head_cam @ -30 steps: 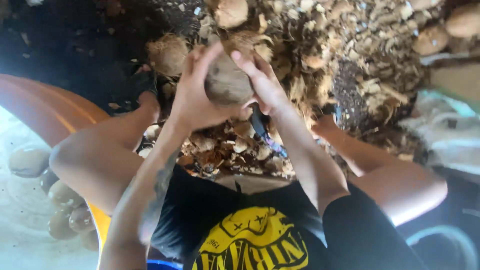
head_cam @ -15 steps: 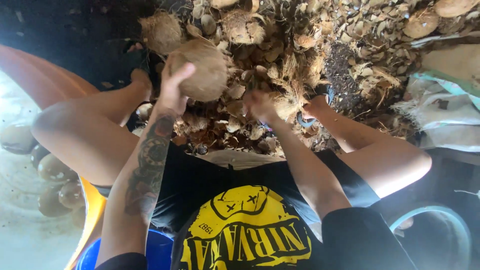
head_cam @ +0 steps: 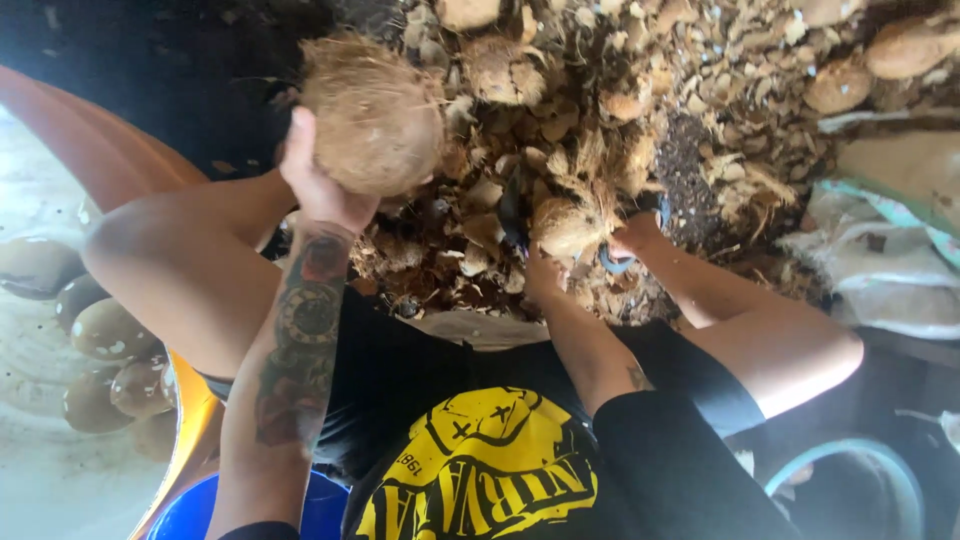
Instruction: Peeling the outer husk off coconuts using a knife while sitting on the floor.
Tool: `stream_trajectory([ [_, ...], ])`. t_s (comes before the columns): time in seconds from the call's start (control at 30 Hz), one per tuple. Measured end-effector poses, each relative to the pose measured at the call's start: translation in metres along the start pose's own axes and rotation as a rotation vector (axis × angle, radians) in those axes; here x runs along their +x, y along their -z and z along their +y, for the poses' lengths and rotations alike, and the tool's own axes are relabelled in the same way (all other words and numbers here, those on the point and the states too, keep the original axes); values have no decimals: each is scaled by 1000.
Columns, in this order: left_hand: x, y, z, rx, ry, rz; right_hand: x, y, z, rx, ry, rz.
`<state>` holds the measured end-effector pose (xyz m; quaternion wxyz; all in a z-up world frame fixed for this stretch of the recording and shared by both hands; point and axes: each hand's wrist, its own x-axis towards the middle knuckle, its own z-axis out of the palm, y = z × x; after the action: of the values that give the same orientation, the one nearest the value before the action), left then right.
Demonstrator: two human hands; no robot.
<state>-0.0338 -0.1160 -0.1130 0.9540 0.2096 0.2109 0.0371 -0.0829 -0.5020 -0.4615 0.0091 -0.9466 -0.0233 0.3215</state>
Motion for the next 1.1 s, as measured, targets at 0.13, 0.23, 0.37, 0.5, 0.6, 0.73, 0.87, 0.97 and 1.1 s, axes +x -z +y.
stream_trajectory([
  [0.13, 16, 5, -21, -190, 12, 50, 14, -2, -11, 176, -5, -118],
  [0.23, 18, 1, -29, -191, 48, -4, -11, 40, -39, 475, -5, -114],
  [0.37, 14, -7, -36, -238, 54, -30, -90, 172, -96, 707, -113, -150],
  [0.5, 13, 4, -42, -255, 40, -82, -52, 148, -56, 1176, 31, -141],
  [0.6, -10, -6, -39, -207, 69, -58, -160, 261, -93, 1437, 89, -12],
  [0.73, -20, -7, -33, -138, 90, -38, -192, 302, -79, 1298, 772, 154],
  [0.87, -14, 4, -23, -65, 42, 20, -220, 346, -76, 1290, 1228, 159],
  [0.97, -22, 2, -6, 35, -1, 29, -231, 355, -82, 1370, 1344, 33],
  [1.1, -8, 20, -8, 40, -9, -20, -250, 357, -97, 1454, 1421, -114],
])
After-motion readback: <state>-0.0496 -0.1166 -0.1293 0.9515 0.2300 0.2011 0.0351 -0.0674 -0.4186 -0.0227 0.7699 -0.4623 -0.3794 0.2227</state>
